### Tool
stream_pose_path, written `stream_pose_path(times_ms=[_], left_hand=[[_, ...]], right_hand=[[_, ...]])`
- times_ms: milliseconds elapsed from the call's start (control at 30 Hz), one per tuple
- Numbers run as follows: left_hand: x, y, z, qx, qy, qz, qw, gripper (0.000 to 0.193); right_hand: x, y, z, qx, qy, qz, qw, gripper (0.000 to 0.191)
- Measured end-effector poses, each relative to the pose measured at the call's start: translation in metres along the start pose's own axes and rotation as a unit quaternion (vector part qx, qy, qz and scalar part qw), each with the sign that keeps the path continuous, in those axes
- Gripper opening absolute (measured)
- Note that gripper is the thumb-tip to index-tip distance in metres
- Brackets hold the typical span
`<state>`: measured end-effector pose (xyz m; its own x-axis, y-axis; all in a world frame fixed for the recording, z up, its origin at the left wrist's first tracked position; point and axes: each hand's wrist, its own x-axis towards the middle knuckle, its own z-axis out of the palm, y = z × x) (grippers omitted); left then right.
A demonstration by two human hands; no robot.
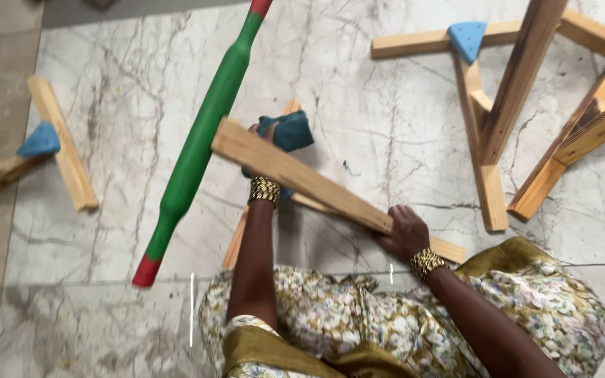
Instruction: The person sits on the tiled floor among disassembled wooden frame parts and wipes the wooden bars with a dark cloth, holding pieces steady with the other hand. They occasionally pick up and reposition a green bottle and a yellow object while continuing to wipe different frame pieces.
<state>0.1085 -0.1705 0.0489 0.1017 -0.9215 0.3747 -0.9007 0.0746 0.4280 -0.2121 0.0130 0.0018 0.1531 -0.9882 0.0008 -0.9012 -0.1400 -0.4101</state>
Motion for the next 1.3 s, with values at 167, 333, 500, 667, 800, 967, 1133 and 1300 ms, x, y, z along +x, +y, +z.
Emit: stream_pose_path(times_ms=[167,333,500,667,800,967,1133,1300], left_hand=[[0.043,0.059,0.021,0.134,-0.203,-0.047,0.969,0.075],[0.035,0.041,0.001,0.046,-0.208,-0.06,0.975,0.062],[-0.021,-0.002,-0.023,0.06,-0.053,-0.016,0.997,0.06],[-0.095,-0.04,-0.074,0.034,-0.081,-0.168,0.982,0.067],[-0.15,-0.037,-0.1,0.123,-0.167,-0.165,0.964,0.064],[-0.194,-0.008,-0.087,-0.035,-0.13,-0.087,0.987,0.06],[-0.2,0.024,-0.057,-0.089,-0.289,0.043,0.952,0.055],[-0.19,0.046,-0.045,-0.063,-0.38,0.07,0.92,0.055]], right_hand=[[-0.004,0.005,0.003,0.006,0.036,-0.02,0.999,0.055],[-0.004,0.004,0.005,0.002,0.014,0.002,1.0,0.057],[0.0,-0.002,0.003,0.002,0.028,-0.013,1.0,0.059],[0.006,-0.012,-0.005,-0.012,-0.005,0.017,1.0,0.057],[0.012,-0.017,-0.011,-0.005,-0.024,0.022,0.999,0.058],[0.0,0.006,-0.012,-0.083,-0.029,0.012,0.996,0.085],[-0.033,0.048,-0.017,-0.186,-0.093,0.152,0.966,0.069],[-0.039,0.036,-0.022,-0.118,-0.072,0.098,0.986,0.053]])
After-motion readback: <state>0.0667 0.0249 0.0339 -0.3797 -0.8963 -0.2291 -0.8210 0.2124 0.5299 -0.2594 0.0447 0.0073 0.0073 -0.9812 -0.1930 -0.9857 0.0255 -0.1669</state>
